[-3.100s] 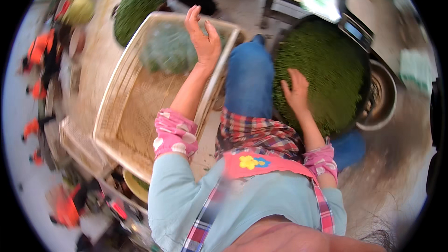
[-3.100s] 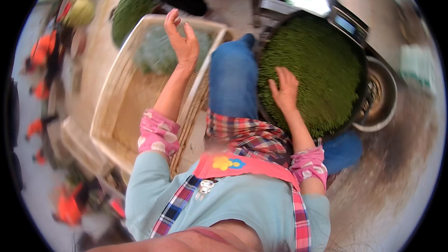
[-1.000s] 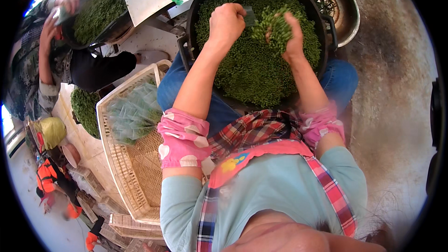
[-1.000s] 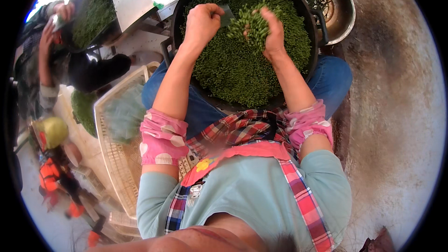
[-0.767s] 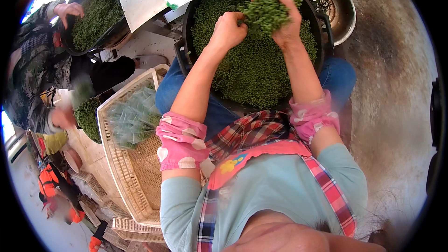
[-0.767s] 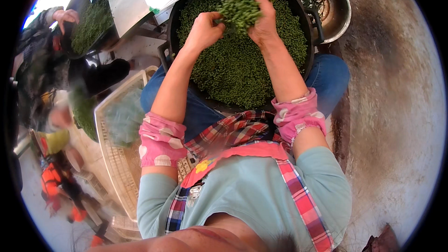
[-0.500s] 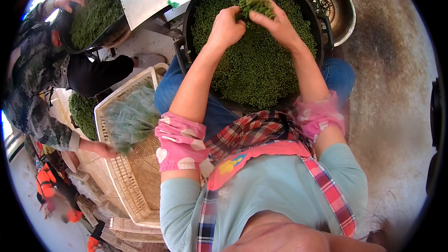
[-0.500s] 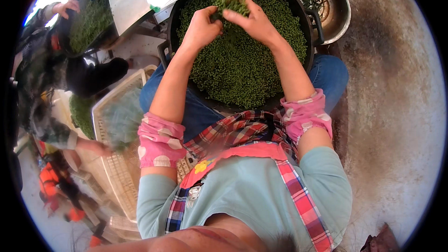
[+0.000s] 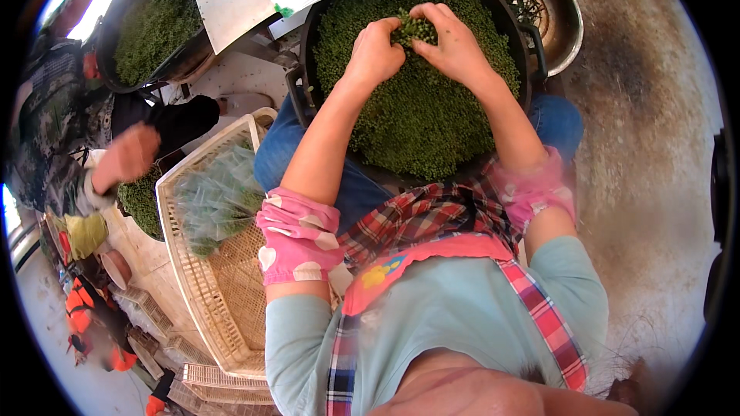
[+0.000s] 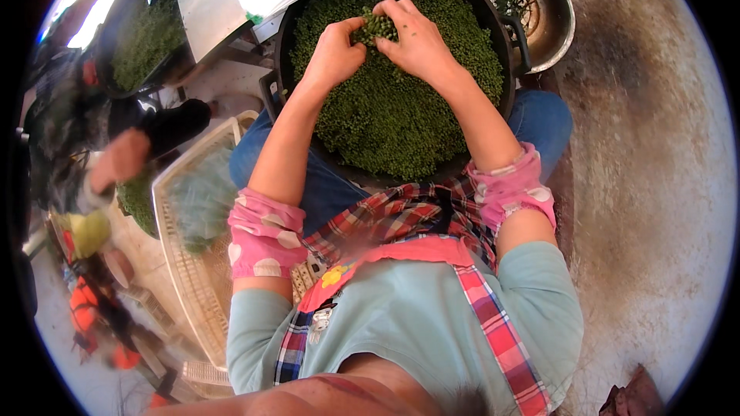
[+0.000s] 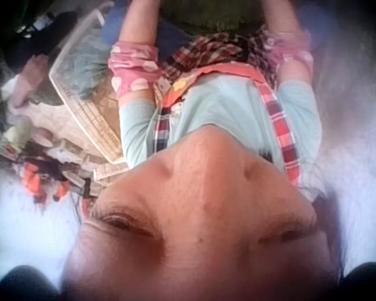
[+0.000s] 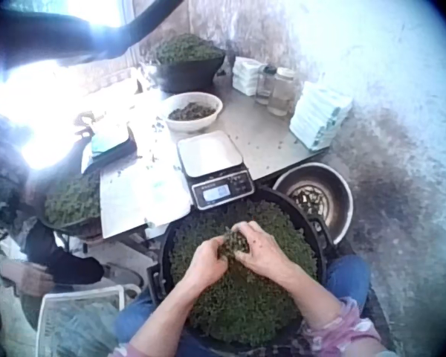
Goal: The person scoops green leafy vegetables from a large bowl into small plastic bags, weighs each bag on a digital scale, and places the finished packages into a basket. The process is repeated continuously throughout the clip.
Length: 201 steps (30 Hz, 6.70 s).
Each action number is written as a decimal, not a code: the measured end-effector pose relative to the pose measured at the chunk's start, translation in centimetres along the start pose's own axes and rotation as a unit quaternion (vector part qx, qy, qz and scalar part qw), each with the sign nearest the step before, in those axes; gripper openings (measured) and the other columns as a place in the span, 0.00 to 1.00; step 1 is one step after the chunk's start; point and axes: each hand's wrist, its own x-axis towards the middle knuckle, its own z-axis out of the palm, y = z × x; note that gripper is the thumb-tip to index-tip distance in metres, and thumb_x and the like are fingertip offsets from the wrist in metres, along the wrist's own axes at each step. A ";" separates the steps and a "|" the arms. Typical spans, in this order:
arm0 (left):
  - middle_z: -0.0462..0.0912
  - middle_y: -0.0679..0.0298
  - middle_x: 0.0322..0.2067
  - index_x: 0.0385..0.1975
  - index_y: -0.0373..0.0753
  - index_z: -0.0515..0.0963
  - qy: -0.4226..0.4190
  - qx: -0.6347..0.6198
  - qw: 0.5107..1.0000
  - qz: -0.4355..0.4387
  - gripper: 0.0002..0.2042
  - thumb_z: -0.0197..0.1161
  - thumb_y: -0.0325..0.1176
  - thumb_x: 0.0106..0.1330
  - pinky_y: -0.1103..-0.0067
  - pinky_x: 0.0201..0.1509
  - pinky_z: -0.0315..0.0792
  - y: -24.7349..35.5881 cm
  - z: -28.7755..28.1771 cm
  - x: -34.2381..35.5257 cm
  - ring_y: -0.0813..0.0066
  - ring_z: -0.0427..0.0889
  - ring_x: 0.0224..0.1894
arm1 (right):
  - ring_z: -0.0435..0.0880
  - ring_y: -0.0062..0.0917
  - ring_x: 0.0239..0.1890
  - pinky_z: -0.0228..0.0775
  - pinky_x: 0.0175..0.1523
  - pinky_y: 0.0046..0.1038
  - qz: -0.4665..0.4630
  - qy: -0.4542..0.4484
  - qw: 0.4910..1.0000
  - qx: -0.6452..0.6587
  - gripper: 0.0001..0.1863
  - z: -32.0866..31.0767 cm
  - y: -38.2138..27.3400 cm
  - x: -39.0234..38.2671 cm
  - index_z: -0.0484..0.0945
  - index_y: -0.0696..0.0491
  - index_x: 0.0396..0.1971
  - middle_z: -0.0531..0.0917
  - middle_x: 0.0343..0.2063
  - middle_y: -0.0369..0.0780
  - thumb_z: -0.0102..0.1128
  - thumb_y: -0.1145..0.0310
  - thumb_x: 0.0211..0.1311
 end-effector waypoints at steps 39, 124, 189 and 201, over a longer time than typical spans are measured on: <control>0.83 0.45 0.43 0.54 0.30 0.76 0.010 0.004 0.999 0.037 0.26 0.54 0.17 0.50 0.73 0.41 0.77 0.7 -0.6 -0.7 0.65 0.84 0.38 | 0.80 0.33 0.49 0.76 0.48 0.32 0.134 -0.002 0.988 0.071 0.30 -0.6 -2.6 -1.8 0.70 0.47 0.58 0.72 0.56 0.40 0.69 0.70 0.53; 0.82 0.57 0.44 0.41 0.35 0.81 0.195 0.038 0.974 0.112 0.09 0.58 0.25 0.62 0.69 0.41 0.77 1.5 -1.4 -0.5 0.58 0.83 0.35 | 0.68 0.33 0.62 0.47 0.66 0.40 -0.090 0.260 0.959 -0.073 0.06 -2.1 0.2 3.3 0.82 0.50 0.26 0.81 0.50 0.34 0.65 0.64 0.51; 0.82 0.58 0.39 0.36 0.34 0.81 0.193 0.071 0.970 0.129 0.07 0.59 0.24 0.59 0.68 0.43 0.78 1.8 -0.9 -0.9 0.57 0.83 0.40 | 0.71 0.32 0.57 0.51 0.63 0.38 -0.168 0.410 0.894 -0.067 0.02 0.6 1.2 8.1 0.80 0.50 0.29 0.80 0.49 0.34 0.61 0.71 0.55; 0.77 0.57 0.49 0.39 0.37 0.81 0.321 0.194 0.882 0.285 0.13 0.61 0.20 0.52 0.65 0.51 0.72 4.8 -4.3 6.5 0.55 0.76 0.51 | 0.65 0.43 0.60 0.50 0.65 0.49 -0.129 0.279 0.935 -0.178 0.10 -2.2 -0.8 13.9 0.83 0.53 0.29 0.75 0.53 0.44 0.66 0.65 0.46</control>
